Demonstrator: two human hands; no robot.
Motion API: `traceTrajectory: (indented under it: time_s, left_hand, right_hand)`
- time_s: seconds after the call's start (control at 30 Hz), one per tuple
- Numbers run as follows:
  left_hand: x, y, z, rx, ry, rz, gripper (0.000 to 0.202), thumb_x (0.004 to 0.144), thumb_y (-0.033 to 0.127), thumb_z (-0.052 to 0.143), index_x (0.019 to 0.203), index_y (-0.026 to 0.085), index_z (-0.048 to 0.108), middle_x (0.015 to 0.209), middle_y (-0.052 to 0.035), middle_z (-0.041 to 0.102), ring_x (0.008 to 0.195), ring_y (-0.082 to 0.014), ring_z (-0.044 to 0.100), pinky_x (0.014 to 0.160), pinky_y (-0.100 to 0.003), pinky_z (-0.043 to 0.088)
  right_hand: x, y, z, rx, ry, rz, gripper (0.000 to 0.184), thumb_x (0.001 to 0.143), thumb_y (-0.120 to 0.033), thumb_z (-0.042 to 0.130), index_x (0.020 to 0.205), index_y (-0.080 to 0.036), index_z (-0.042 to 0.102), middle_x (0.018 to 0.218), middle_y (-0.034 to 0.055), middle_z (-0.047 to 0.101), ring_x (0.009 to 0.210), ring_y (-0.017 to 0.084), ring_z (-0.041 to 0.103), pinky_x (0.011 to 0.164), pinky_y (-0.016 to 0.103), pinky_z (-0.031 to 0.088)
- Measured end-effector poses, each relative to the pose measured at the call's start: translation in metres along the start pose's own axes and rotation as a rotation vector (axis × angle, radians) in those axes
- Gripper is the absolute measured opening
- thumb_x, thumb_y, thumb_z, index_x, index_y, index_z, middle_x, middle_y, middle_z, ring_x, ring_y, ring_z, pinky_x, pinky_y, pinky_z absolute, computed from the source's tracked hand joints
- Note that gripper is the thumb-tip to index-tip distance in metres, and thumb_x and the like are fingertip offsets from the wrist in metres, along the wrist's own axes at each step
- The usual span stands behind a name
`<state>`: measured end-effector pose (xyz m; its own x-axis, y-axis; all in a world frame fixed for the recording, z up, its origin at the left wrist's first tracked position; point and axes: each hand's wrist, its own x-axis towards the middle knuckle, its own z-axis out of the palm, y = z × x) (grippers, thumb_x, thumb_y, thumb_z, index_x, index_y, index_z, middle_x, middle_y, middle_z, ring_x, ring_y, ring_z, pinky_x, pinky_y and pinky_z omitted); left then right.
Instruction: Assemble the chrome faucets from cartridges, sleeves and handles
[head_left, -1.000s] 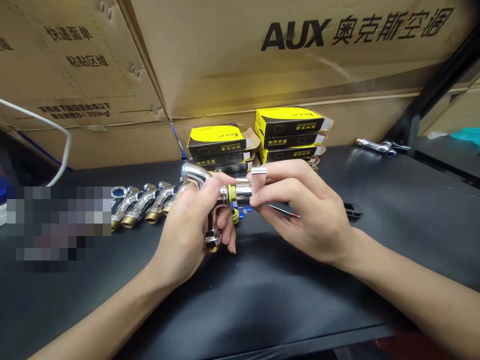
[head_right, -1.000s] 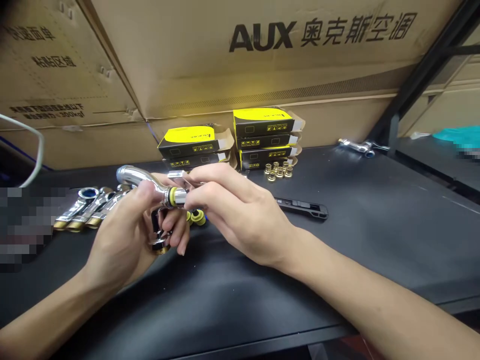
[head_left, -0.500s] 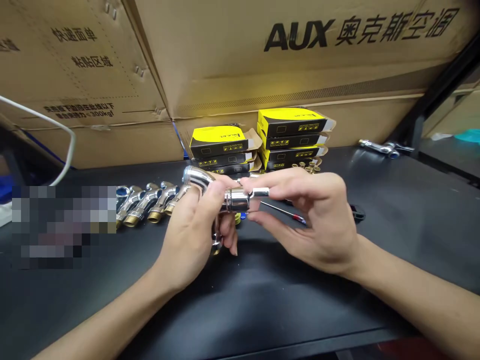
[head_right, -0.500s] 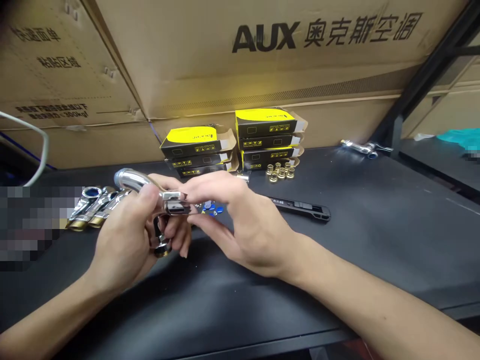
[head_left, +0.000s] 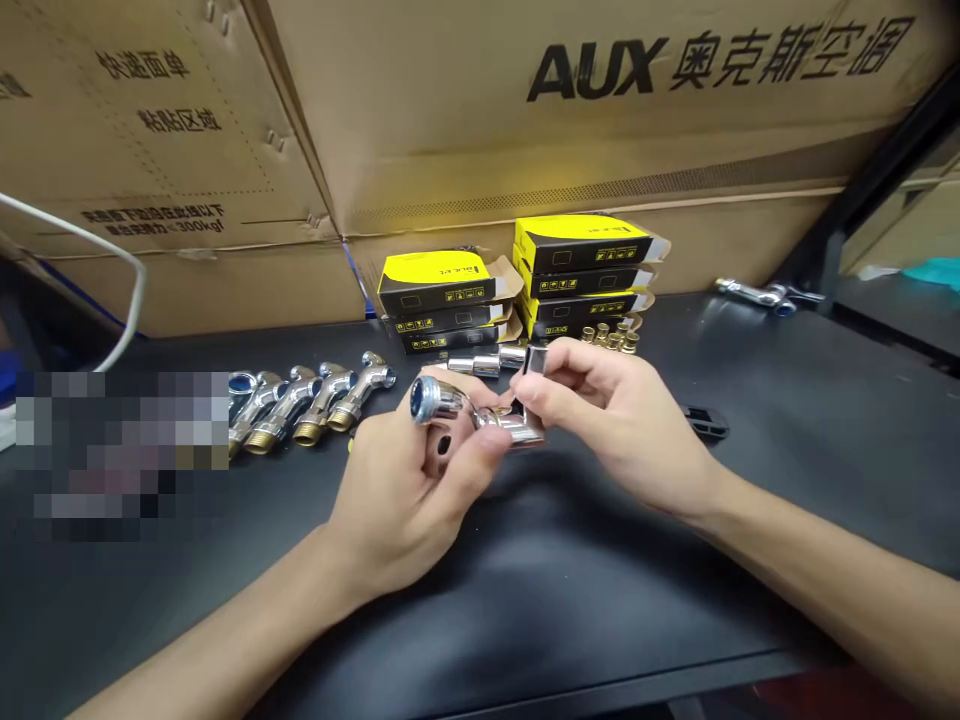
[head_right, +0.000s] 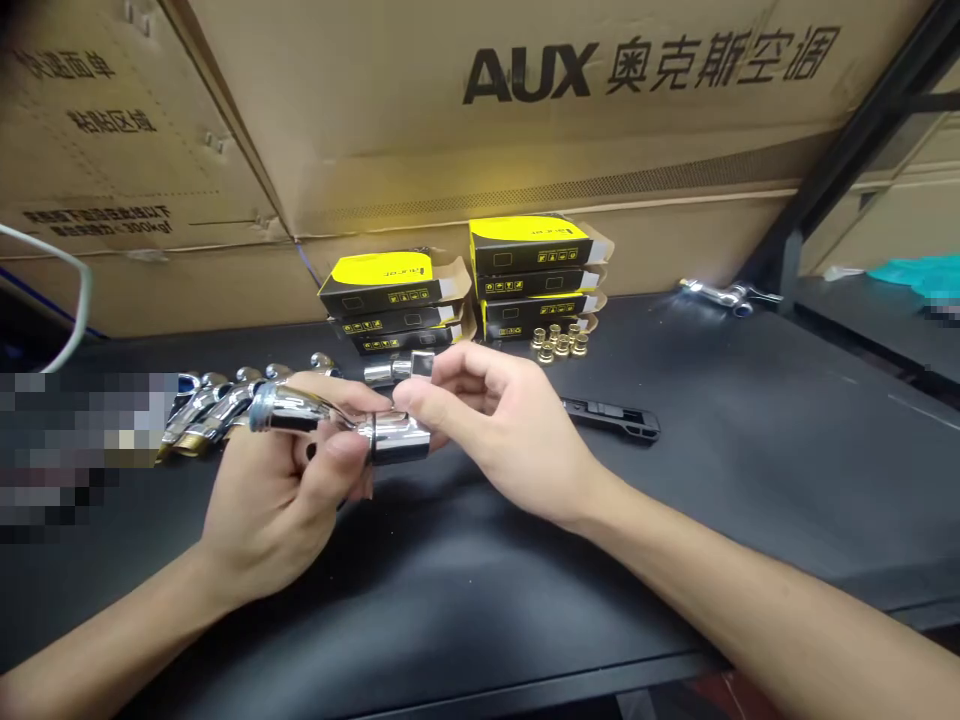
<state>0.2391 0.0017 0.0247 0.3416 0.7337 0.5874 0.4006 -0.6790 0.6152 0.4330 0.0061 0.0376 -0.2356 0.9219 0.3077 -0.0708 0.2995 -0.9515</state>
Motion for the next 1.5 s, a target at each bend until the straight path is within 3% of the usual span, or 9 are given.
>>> traceTrajectory:
  time_s: [0.13,0.2,0.4,0.67,0.87,1.4,1.5]
  left_hand:
    - [0.004,0.007,0.001,0.08,0.013,0.042,0.02,0.087,0.029,0.071,0.099,0.021,0.057,0.068,0.0061,0.066,0.051,-0.0087,0.057,0.049,-0.02,0.045]
    - [0.004,0.009,0.002,0.039,-0.006,-0.001,0.019,0.088,0.027,0.07,0.099,0.021,0.056,0.072,0.0055,0.068,0.053,-0.0087,0.06,0.051,-0.02,0.047]
    - [0.003,0.011,0.002,-0.188,-0.091,-0.261,0.019,0.091,0.038,0.066,0.099,0.023,0.056,0.056,0.0086,0.05,0.044,-0.0107,0.053,0.043,-0.022,0.04]
    - [0.007,0.014,0.003,-0.375,-0.079,-0.42,0.028,0.089,0.046,0.066,0.1,0.023,0.053,0.052,0.0094,0.051,0.036,-0.0121,0.053,0.039,-0.024,0.044]
    - [0.005,0.009,0.006,-0.362,-0.053,-0.386,0.034,0.081,0.04,0.078,0.095,0.023,0.052,0.063,0.0081,0.058,0.041,-0.0117,0.058,0.042,-0.024,0.051]
    - [0.009,0.015,0.001,-0.235,-0.105,-0.409,0.031,0.085,0.043,0.072,0.092,0.022,0.051,0.057,0.0069,0.062,0.041,-0.0146,0.061,0.042,-0.025,0.049]
    - [0.013,0.017,0.0,-0.251,-0.105,-0.412,0.029,0.086,0.044,0.07,0.092,0.022,0.052,0.055,0.0067,0.061,0.041,-0.0147,0.061,0.043,-0.025,0.049]
  right_hand:
    - [0.003,0.003,-0.002,0.072,-0.056,0.043,0.02,0.085,-0.033,0.079,0.079,-0.02,0.065,0.071,-0.0055,0.064,0.066,0.009,0.061,0.063,0.02,0.053]
    - [0.003,0.004,-0.001,0.071,-0.042,0.037,0.02,0.085,-0.033,0.079,0.08,-0.02,0.065,0.072,-0.0052,0.064,0.067,0.009,0.062,0.063,0.02,0.053]
    - [0.0,0.004,0.002,-0.006,0.048,-0.042,0.015,0.087,-0.029,0.076,0.083,-0.021,0.064,0.08,-0.002,0.068,0.074,0.012,0.065,0.069,0.022,0.056]
    - [-0.002,0.003,0.004,-0.04,0.067,-0.173,0.027,0.084,-0.037,0.08,0.078,-0.023,0.058,0.084,-0.0004,0.068,0.083,0.015,0.069,0.078,0.026,0.059]
    - [0.0,0.004,0.001,-0.009,0.042,-0.105,0.029,0.084,-0.04,0.08,0.077,-0.023,0.057,0.083,-0.0006,0.067,0.08,0.014,0.066,0.076,0.027,0.057]
    - [0.003,-0.005,-0.001,0.004,0.006,0.05,0.039,0.074,-0.046,0.086,0.07,-0.022,0.055,0.071,-0.0047,0.067,0.068,0.013,0.065,0.065,0.025,0.055]
    - [0.006,-0.005,-0.003,-0.052,-0.004,0.021,0.034,0.081,-0.048,0.08,0.075,-0.021,0.06,0.076,-0.0031,0.07,0.071,0.014,0.066,0.068,0.027,0.055]
